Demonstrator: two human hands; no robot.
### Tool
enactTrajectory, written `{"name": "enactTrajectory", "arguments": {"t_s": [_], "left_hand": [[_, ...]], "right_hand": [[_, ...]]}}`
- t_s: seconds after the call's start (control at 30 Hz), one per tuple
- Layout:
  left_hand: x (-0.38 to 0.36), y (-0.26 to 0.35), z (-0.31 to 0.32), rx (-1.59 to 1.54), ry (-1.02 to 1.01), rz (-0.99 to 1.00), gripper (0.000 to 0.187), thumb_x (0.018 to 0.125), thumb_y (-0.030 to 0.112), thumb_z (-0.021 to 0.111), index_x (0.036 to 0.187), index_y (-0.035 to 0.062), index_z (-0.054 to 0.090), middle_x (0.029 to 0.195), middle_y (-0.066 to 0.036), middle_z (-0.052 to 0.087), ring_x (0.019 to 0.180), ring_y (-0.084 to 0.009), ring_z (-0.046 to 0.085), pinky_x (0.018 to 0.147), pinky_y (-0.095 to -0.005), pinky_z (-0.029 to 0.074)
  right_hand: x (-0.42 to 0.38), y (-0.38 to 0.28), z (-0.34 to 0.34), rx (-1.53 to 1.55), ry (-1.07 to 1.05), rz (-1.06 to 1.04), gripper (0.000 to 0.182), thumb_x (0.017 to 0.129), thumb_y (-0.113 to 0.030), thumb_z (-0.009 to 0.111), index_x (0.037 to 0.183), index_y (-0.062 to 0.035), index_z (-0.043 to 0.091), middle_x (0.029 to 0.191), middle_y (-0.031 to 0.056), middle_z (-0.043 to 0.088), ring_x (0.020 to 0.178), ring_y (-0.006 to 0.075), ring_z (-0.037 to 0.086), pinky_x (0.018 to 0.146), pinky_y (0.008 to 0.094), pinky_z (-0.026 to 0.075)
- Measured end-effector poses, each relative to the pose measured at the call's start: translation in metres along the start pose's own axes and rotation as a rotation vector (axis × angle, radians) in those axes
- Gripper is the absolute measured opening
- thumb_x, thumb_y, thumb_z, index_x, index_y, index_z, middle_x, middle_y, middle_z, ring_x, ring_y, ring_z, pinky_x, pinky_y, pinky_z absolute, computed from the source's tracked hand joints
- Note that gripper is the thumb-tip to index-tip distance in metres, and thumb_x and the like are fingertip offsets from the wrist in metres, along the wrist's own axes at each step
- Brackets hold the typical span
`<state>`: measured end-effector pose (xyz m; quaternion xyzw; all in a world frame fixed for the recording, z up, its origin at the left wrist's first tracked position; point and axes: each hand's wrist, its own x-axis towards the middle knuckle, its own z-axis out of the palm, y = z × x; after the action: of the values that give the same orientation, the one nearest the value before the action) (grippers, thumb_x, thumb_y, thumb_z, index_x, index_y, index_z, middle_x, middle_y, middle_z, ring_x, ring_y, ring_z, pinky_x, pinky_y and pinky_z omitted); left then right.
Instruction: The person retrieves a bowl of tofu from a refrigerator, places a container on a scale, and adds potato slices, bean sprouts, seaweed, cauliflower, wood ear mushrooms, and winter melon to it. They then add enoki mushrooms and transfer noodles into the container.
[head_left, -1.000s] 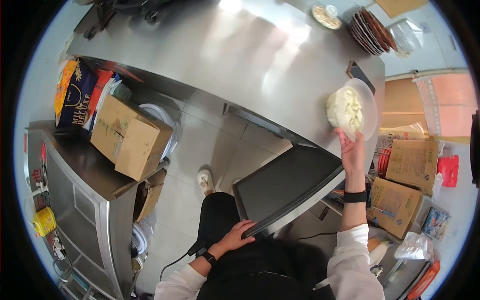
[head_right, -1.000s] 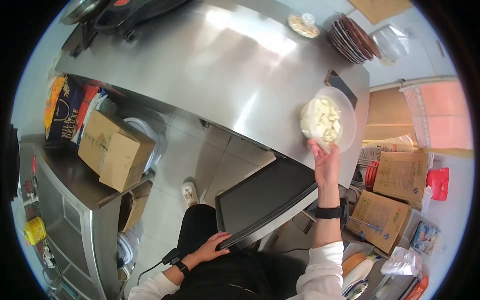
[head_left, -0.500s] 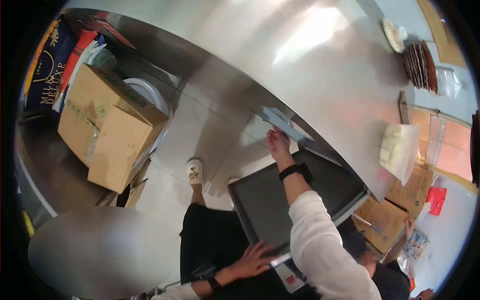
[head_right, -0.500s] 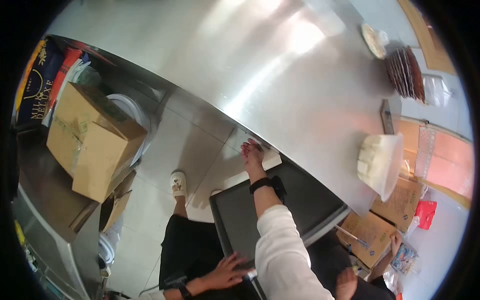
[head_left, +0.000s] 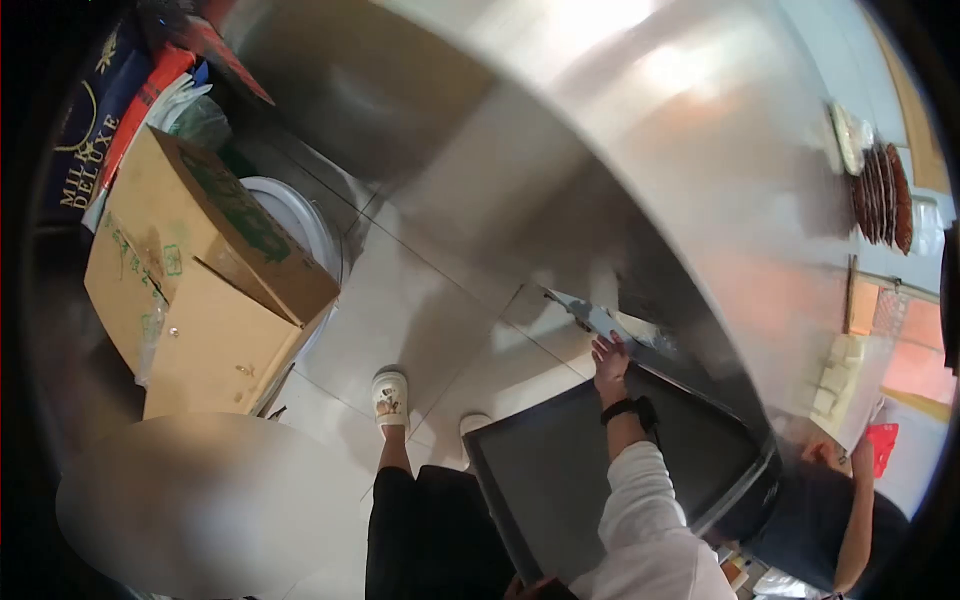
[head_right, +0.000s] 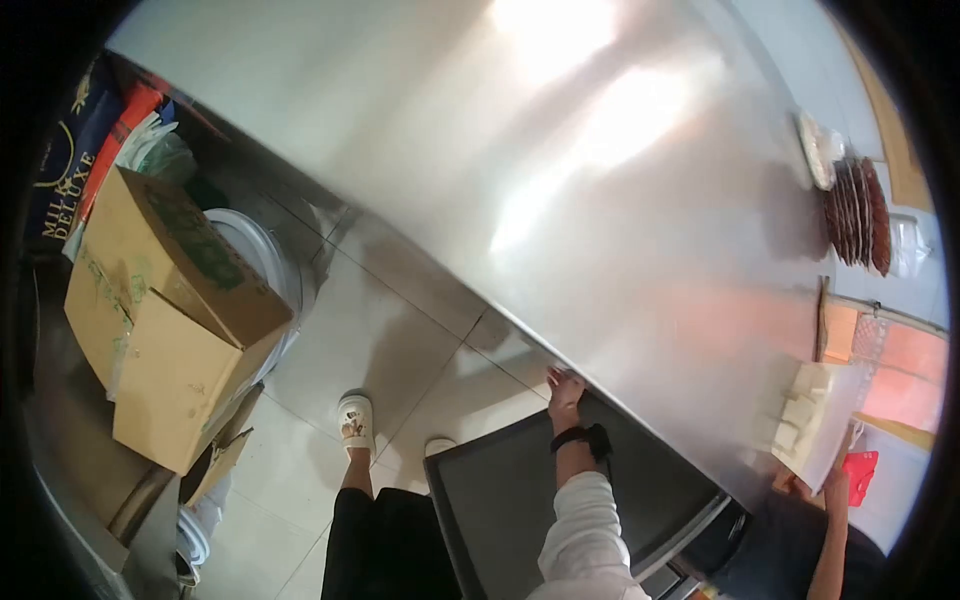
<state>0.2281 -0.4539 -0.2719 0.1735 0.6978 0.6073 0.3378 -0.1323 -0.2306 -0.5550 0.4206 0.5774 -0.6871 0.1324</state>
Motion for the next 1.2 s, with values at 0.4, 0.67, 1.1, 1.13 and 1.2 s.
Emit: {"name": "enactTrajectory", "arguments": {"t_s": [0.4,0.67,1.1,1.13,1.2], "left_hand": [[0.009,0.046,-0.060,-0.091,-0.393,-0.062,0.068,0.086,0.026,0.047,0.140,0.0108,0.009,0.143,-0.021,0.009,0.132,-0.0417,0.007,0.104,-0.0516,0.017],[0.086,-0.037,-0.070,-0.464,-0.608,-0.006,0.035,0.092,0.018,0.038,0.122,0.0034,0.048,0.128,-0.012,0.046,0.122,-0.0215,0.040,0.102,-0.0327,0.030],[0.279,-0.141,-0.251,-1.289,0.745,-0.368,0.036,0.084,0.014,0.051,0.120,0.0168,0.047,0.108,-0.004,0.055,0.095,-0.0165,0.055,0.077,-0.0327,0.046],[0.307,-0.158,-0.251,-1.419,0.712,-0.268,0.041,0.083,0.010,0.052,0.122,0.0162,0.045,0.106,-0.004,0.055,0.094,-0.0173,0.055,0.075,-0.0330,0.047],[0.348,-0.173,-0.244,-1.352,0.729,-0.266,0.041,0.082,0.010,0.052,0.122,0.0159,0.045,0.106,-0.005,0.055,0.093,-0.0175,0.055,0.075,-0.0331,0.047]], "right_hand": [[-0.432,-0.101,0.013,-1.625,-0.033,-0.609,0.046,0.069,-0.010,0.062,0.115,-0.0129,0.053,0.132,0.0108,0.038,0.121,0.0362,0.033,0.098,0.0498,0.026],[-0.481,-0.051,-0.113,-1.567,0.354,-0.432,0.077,0.063,-0.009,0.068,0.132,-0.0113,0.034,0.141,0.0187,0.019,0.129,0.0389,0.020,0.103,0.0504,0.018],[-0.506,0.024,-0.273,-0.990,0.813,-0.245,0.085,0.062,0.002,0.066,0.135,0.0014,0.023,0.135,0.0187,0.032,0.126,0.0295,0.031,0.105,0.0363,0.021],[-0.506,0.026,-0.267,-0.948,0.819,-0.268,0.084,0.061,0.001,0.066,0.135,0.0021,0.024,0.134,0.0181,0.033,0.125,0.0289,0.032,0.104,0.0361,0.020],[-0.509,0.034,-0.260,-0.927,0.856,-0.319,0.084,0.059,0.003,0.065,0.133,0.0044,0.026,0.132,0.0195,0.035,0.125,0.0307,0.032,0.104,0.0359,0.022]]}}
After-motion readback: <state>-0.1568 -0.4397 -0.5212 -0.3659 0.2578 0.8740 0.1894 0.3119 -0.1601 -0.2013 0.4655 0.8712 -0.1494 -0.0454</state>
